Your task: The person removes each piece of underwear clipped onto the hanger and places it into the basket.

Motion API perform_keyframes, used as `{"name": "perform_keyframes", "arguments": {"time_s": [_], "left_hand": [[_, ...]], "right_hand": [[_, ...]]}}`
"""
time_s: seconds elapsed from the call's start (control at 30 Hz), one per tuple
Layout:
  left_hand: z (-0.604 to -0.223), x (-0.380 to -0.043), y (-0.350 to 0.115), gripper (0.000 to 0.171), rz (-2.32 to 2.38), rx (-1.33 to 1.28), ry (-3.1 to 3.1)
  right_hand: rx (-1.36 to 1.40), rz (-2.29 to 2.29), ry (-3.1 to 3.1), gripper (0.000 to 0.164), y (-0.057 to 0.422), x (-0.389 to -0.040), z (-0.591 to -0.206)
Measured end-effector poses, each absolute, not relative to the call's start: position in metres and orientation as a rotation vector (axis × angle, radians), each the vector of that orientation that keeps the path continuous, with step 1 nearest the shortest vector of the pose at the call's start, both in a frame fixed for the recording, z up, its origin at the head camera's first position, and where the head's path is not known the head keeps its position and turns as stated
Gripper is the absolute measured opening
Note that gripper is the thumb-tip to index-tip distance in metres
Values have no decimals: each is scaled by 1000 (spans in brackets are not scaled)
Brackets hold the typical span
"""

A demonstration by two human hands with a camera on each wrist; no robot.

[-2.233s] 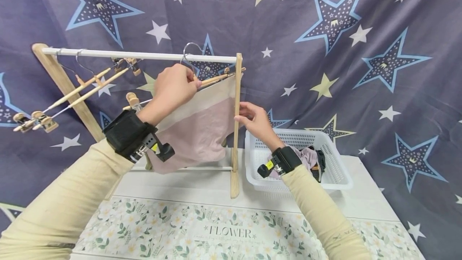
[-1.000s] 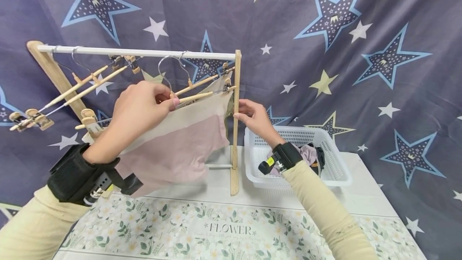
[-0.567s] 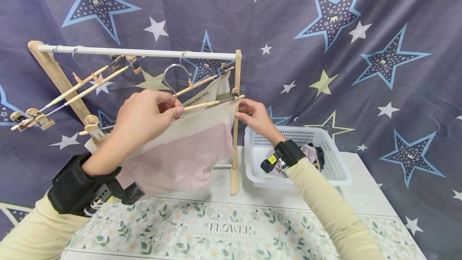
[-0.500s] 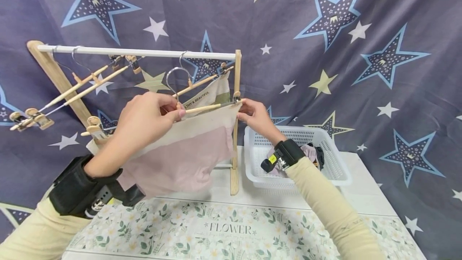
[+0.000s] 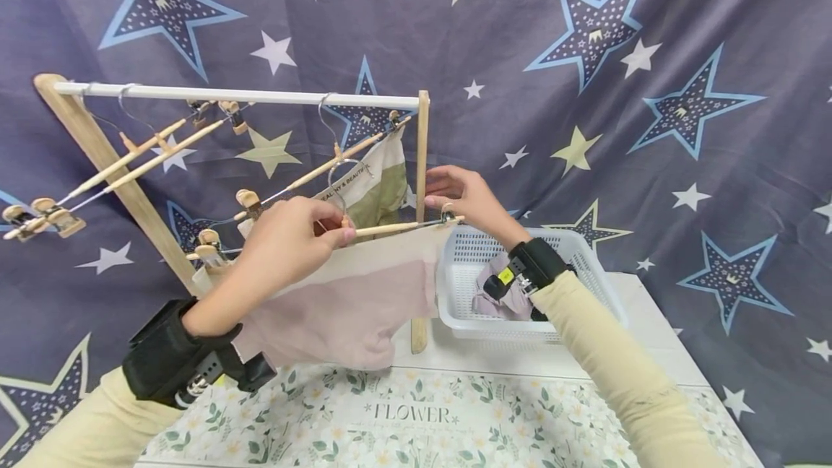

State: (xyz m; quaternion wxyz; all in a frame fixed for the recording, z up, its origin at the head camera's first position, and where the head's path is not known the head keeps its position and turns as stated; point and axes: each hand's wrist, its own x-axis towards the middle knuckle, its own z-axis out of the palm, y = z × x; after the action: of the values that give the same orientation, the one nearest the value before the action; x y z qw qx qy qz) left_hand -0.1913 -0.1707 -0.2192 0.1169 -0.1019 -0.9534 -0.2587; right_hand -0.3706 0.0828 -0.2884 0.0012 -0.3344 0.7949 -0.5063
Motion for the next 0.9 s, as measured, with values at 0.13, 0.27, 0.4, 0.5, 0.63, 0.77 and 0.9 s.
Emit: {"name": "perform_keyframes", "arguments": {"time_s": [0.13,0.27,0.4,0.5,0.63,0.77,0.9], "left_hand": [[-228,-196,-160,12,-780,-395,-2773],[-237,-200,-148,12,-802,-478,-2762],[-244,-204,-138,13,-819,-530,-2756],[-249,-205,-131,15,-831,-548,-2753],[-257,-208,-123,15,-869,-553,-2762],[-267,-213,-117,13,-932,-567,-2757],[-276,-218,-112,13,-989,-564,-2749]], "right_hand": [[-1017,-1584,2546,44,99,-365,-273],[-1025,-1614,2543,40,115,-356,-264],[-1037,-1653,2540,39,129,-342,-261],[-1041,-1696,2506,38,137,-331,-263],[-1058,-1747,2460,35,146,-312,-268],[-1082,-1772,2437,32,159,-293,-276],[-1080,-1807,2436,26,176,-280,-288]]}}
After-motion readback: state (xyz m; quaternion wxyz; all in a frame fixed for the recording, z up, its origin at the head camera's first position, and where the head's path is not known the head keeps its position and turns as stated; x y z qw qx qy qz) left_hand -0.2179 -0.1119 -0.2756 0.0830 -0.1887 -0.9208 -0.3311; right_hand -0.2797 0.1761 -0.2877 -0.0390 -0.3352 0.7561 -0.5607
